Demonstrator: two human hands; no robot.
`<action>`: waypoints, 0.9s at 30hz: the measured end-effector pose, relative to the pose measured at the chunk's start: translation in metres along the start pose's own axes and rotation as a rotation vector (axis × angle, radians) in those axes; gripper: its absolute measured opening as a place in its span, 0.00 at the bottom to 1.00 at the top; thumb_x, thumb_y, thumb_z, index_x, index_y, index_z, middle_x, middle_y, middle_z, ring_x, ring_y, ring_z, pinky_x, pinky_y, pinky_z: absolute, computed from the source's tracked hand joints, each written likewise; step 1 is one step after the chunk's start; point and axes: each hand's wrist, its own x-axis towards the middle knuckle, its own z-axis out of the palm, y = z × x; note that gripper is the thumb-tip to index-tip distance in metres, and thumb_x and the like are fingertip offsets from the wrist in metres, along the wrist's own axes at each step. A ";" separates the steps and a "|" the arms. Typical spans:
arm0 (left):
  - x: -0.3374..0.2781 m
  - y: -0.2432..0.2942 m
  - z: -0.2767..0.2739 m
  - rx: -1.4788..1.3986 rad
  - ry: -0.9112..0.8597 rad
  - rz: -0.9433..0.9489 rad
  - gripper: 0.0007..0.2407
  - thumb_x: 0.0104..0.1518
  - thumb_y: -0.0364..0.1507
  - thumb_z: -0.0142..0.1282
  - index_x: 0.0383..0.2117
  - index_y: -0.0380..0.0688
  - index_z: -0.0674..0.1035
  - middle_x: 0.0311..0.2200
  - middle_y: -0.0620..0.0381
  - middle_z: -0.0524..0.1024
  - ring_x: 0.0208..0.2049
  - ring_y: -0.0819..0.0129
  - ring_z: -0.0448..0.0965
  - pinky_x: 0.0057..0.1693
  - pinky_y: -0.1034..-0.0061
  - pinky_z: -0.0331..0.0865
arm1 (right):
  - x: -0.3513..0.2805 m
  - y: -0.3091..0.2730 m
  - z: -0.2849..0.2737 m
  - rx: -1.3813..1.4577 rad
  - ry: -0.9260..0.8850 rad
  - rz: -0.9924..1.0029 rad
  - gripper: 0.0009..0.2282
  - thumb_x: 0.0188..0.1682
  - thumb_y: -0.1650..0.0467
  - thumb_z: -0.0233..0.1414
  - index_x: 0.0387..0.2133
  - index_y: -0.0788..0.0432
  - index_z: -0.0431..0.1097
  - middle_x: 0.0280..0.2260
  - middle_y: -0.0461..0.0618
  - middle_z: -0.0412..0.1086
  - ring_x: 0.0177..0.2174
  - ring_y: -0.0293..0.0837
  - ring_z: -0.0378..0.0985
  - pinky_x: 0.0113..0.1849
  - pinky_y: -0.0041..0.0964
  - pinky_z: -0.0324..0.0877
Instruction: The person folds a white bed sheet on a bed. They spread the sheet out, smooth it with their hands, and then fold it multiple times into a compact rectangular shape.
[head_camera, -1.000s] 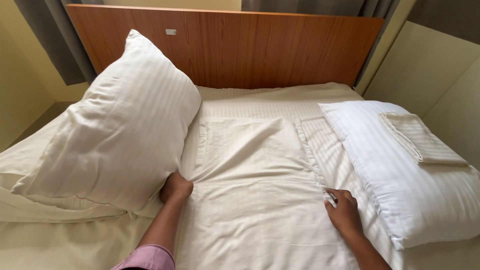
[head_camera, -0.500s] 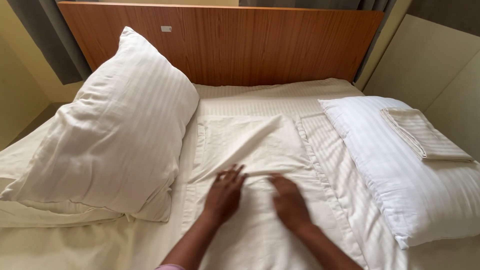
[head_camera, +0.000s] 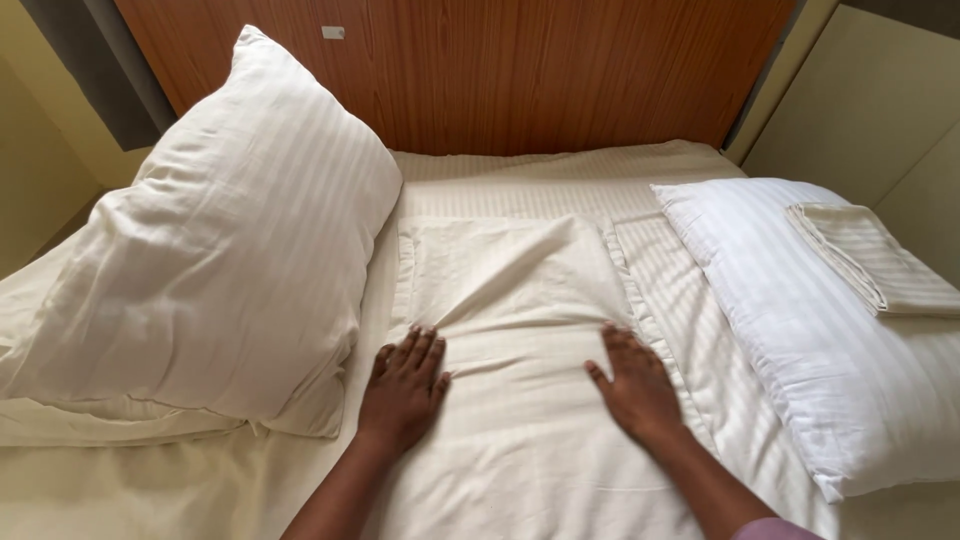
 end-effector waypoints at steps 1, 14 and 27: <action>-0.004 -0.003 0.000 -0.027 0.087 0.003 0.25 0.65 0.46 0.28 0.69 0.56 0.56 0.72 0.61 0.47 0.72 0.68 0.42 0.72 0.62 0.35 | 0.000 0.008 0.002 -0.016 0.018 0.024 0.35 0.54 0.47 0.28 0.72 0.48 0.34 0.72 0.45 0.37 0.69 0.43 0.39 0.65 0.43 0.37; 0.040 -0.028 -0.036 -0.473 0.343 -0.558 0.14 0.67 0.36 0.46 0.48 0.42 0.79 0.49 0.47 0.76 0.48 0.47 0.77 0.53 0.57 0.72 | 0.054 0.054 0.023 0.251 0.322 0.336 0.30 0.47 0.52 0.53 0.63 0.45 0.62 0.63 0.47 0.58 0.61 0.51 0.58 0.58 0.54 0.59; 0.112 -0.072 -0.001 -0.715 0.026 -0.910 0.12 0.60 0.36 0.60 0.45 0.45 0.84 0.48 0.50 0.81 0.50 0.50 0.81 0.55 0.58 0.73 | 0.145 0.141 0.046 0.937 0.048 0.671 0.16 0.44 0.63 0.65 0.39 0.62 0.80 0.39 0.55 0.80 0.40 0.47 0.79 0.46 0.41 0.71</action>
